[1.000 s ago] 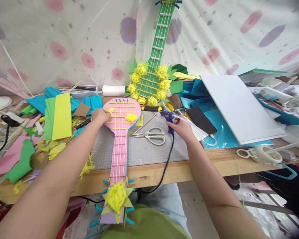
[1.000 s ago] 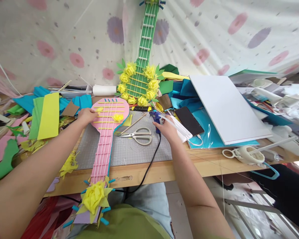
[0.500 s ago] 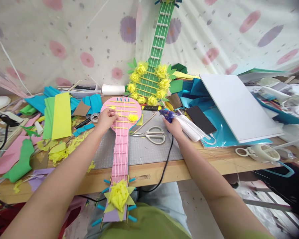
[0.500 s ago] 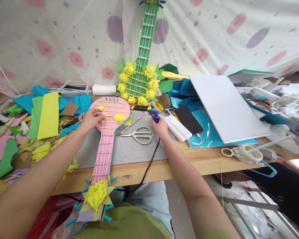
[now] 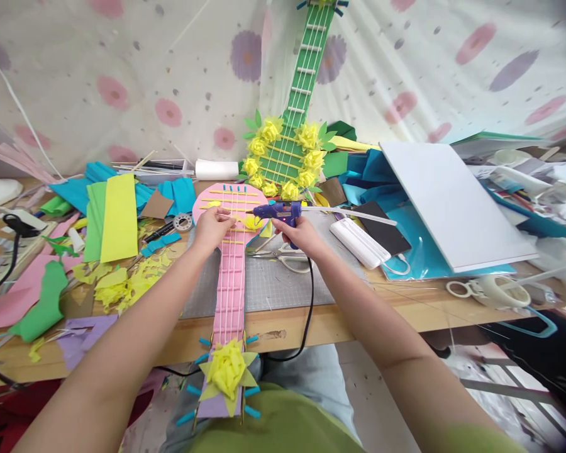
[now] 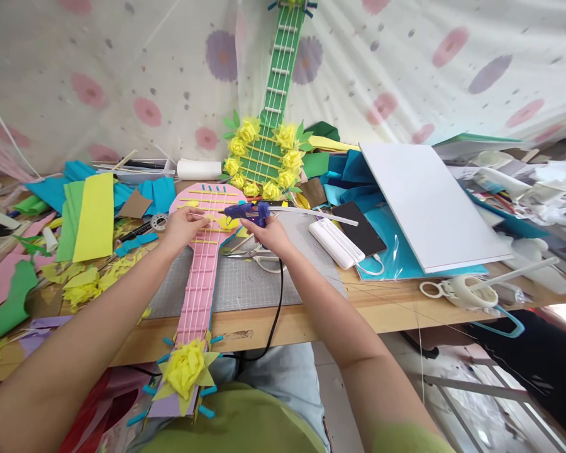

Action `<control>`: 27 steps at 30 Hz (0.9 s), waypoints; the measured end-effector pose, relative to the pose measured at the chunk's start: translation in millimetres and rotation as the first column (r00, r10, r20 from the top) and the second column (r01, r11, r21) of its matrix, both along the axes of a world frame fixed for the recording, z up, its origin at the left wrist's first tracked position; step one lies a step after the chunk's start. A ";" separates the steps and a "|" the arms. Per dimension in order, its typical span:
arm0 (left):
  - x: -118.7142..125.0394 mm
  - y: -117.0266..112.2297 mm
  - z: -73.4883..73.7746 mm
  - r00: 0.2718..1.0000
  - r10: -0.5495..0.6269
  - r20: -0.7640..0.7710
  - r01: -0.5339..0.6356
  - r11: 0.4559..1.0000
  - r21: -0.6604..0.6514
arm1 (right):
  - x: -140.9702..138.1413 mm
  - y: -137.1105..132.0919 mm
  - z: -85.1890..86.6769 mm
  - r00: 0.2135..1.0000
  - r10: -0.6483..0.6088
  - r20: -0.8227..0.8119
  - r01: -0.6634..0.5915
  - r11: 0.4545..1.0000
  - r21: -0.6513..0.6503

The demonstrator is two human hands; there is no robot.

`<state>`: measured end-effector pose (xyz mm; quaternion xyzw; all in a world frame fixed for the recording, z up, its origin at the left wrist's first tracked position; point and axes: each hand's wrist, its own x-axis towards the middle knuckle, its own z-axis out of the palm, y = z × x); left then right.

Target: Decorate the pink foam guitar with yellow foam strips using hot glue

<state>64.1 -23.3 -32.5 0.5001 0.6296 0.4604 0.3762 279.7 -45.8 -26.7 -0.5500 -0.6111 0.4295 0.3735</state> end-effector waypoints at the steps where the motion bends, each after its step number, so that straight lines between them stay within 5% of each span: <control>1: 0.8 -0.4 -0.1 1.000 -0.001 -0.011 0.001 1.000 0.012 | -4.4 0.5 -0.6 0.999 -0.009 0.046 0.009 1.000 0.001; 27: 3.4 -8.5 7.4 0.993 -0.033 -0.113 0.041 0.997 0.067 | -12.2 5.4 1.0 0.974 -0.058 0.217 0.041 0.996 0.080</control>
